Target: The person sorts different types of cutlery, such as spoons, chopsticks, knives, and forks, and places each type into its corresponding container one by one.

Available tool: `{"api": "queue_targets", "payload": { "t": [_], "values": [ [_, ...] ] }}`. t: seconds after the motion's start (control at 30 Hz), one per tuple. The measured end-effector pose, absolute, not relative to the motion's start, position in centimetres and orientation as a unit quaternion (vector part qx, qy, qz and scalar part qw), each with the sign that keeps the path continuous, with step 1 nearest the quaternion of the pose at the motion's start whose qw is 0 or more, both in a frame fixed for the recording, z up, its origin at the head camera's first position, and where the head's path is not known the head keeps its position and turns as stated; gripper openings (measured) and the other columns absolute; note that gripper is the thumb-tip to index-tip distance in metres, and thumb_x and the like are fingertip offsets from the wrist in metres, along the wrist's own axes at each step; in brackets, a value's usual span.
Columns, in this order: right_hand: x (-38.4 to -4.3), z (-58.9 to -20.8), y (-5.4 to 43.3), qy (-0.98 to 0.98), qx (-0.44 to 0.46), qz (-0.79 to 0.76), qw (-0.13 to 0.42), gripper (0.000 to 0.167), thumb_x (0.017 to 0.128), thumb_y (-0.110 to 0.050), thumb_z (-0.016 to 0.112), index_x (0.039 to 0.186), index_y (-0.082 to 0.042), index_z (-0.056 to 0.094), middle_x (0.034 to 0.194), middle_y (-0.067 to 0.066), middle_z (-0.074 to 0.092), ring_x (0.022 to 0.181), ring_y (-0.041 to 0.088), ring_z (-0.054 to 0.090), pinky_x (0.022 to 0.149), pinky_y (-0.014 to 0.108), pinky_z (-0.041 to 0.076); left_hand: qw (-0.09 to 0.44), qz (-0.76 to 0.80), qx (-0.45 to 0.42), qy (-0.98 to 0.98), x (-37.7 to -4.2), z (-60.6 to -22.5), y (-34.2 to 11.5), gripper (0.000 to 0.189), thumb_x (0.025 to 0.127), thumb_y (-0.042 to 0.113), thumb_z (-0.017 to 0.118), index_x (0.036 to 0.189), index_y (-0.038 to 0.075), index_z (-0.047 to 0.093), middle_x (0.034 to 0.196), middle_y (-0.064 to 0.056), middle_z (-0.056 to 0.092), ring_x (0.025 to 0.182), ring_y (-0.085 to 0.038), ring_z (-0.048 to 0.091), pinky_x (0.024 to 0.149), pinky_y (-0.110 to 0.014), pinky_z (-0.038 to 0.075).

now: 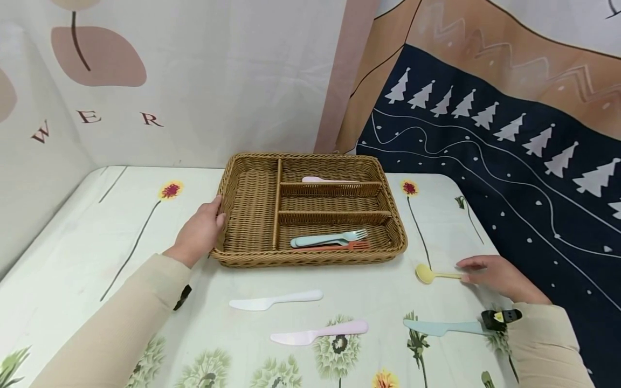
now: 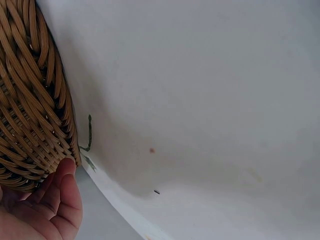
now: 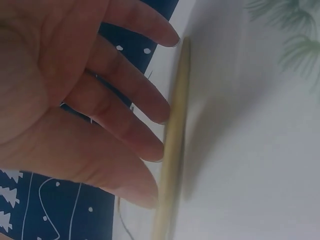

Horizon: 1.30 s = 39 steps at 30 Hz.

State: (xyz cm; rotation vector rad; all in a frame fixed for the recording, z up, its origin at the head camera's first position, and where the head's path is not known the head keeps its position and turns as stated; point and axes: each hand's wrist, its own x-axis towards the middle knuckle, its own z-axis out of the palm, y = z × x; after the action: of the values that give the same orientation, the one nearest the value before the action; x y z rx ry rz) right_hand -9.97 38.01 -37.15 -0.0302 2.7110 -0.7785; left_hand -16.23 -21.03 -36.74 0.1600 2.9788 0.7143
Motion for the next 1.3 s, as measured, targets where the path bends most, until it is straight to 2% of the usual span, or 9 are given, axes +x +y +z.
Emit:
{"api": "queue_targets", "payload": {
  "t": [0.27, 0.7, 1.3],
  "values": [
    [-10.2, -37.4, 38.2, 0.949, -0.011, -0.271, 0.160, 0.031, 0.087, -0.009, 0.070, 0.112, 0.009, 0.065, 0.106, 0.022, 0.067, 0.087, 0.020, 0.060, 0.064, 0.025, 0.050, 0.043, 0.231, 0.047, 0.971, -16.2, -36.7, -21.0, 0.055, 0.106, 0.016, 0.032, 0.150, -0.010, 0.012, 0.139, -0.038, 0.034, 0.128, -0.050, 0.038, 0.105, -0.059, 0.034],
    [-10.3, -38.0, 38.4, 0.947, -0.047, -0.274, 0.163, 0.017, 0.086, 0.003, 0.065, 0.101, 0.011, 0.067, 0.089, 0.010, 0.066, 0.072, 0.012, 0.056, 0.060, 0.024, 0.048, 0.046, 0.235, 0.042, 0.970, -16.2, -36.7, -21.0, 0.055, 0.106, 0.017, 0.031, 0.151, -0.009, 0.012, 0.140, -0.037, 0.033, 0.128, -0.050, 0.039, 0.106, -0.059, 0.034],
    [-10.4, -38.4, 38.2, 0.951, -0.093, -0.255, 0.150, 0.003, 0.086, 0.004, 0.064, 0.088, 0.003, 0.066, 0.077, 0.000, 0.057, 0.066, 0.006, 0.043, 0.058, 0.022, 0.040, 0.047, 0.228, 0.043, 0.972, -16.3, -36.8, -21.0, 0.056, 0.106, 0.018, 0.031, 0.151, -0.009, 0.011, 0.139, -0.038, 0.034, 0.128, -0.050, 0.038, 0.106, -0.059, 0.034]
  ]
}}
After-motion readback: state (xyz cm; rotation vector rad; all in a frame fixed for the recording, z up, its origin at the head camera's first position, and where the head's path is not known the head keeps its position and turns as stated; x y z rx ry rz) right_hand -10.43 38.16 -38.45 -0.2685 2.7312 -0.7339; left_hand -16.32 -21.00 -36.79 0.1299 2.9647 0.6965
